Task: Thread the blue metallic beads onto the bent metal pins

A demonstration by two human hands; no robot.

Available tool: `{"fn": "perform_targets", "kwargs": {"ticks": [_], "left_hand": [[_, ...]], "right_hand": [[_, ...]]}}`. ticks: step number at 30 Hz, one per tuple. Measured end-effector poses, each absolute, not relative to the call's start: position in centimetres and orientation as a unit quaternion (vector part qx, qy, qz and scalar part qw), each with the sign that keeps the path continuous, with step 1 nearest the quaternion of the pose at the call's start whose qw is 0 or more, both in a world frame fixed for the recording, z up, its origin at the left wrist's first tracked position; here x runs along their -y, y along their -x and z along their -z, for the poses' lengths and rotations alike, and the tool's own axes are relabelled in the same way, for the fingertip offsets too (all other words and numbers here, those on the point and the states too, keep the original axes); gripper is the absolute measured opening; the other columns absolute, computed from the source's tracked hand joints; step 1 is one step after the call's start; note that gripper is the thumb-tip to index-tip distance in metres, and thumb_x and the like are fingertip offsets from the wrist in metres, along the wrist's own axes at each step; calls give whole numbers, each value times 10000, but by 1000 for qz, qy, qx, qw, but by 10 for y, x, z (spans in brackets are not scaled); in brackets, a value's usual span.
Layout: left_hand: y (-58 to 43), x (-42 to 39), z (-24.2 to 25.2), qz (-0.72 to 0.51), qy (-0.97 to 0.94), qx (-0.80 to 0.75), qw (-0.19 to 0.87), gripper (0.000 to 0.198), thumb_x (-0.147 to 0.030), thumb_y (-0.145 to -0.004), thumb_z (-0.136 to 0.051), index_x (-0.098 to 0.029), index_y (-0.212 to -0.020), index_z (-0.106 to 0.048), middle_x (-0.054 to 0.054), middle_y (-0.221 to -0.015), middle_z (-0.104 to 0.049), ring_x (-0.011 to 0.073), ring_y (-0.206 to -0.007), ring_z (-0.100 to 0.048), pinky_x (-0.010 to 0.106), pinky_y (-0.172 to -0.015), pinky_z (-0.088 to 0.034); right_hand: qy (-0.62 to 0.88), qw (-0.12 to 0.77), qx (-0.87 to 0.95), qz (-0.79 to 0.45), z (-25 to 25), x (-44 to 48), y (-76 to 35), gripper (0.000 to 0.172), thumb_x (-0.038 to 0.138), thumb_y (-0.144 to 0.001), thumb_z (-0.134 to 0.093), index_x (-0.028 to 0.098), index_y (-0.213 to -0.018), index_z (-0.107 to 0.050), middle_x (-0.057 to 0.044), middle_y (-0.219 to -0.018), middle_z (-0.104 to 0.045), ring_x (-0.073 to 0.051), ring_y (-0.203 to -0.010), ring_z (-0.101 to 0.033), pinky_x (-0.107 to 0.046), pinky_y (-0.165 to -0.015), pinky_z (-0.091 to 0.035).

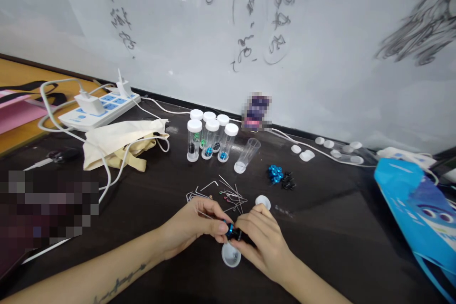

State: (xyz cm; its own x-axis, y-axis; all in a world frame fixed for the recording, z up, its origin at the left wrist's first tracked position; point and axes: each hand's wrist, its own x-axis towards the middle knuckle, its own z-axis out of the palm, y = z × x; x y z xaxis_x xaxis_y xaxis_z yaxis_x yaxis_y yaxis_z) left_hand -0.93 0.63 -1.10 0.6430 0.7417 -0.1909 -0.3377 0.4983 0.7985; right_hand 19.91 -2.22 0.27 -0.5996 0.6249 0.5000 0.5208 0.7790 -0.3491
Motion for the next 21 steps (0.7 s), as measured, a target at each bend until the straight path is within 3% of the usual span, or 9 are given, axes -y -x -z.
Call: {"fn": "perform_targets", "kwargs": {"ticks": [5, 11, 17, 21], "left_hand": [[9, -7, 10, -342, -375, -257, 823, 146, -166, -666, -814, -108, -783, -750, 48, -701, -709, 109, -578, -656, 196, -589, -526], [8, -8, 11, -341, -370, -271, 821, 133, -162, -683, -804, -101, -786, -747, 45, -670, -708, 104, -570, -663, 180, -591, -525], [10, -8, 11, -336, -359, -277, 825, 153, -159, -675, -810, -96, -798, -745, 56, -697, -722, 123, -608, -687, 200, -629, -545], [10, -8, 10, -332, -357, -277, 828, 151, -159, -665, -817, -94, -780, -744, 48, -657, -713, 114, -576, -676, 189, -605, -537]], "right_hand": [[323, 320, 887, -81, 0, 22, -200, 96, 244, -944, -565, 175, -1011, -562, -54, -869, -665, -169, -713, -566, -339, -698, -393], [341, 325, 874, -121, 1, 22, -201, 181, 280, -926, -606, 177, -1056, -533, -40, -842, -654, -166, -700, -570, -332, -703, -401], [317, 338, 880, -107, 2, 23, -202, 144, 127, -918, -572, 181, -1042, -521, -49, -890, -669, -159, -690, -560, -336, -699, -391], [315, 330, 884, -106, 3, 23, -203, 154, 175, -917, -596, 175, -1052, -521, -53, -879, -668, -168, -701, -561, -343, -710, -391]]}}
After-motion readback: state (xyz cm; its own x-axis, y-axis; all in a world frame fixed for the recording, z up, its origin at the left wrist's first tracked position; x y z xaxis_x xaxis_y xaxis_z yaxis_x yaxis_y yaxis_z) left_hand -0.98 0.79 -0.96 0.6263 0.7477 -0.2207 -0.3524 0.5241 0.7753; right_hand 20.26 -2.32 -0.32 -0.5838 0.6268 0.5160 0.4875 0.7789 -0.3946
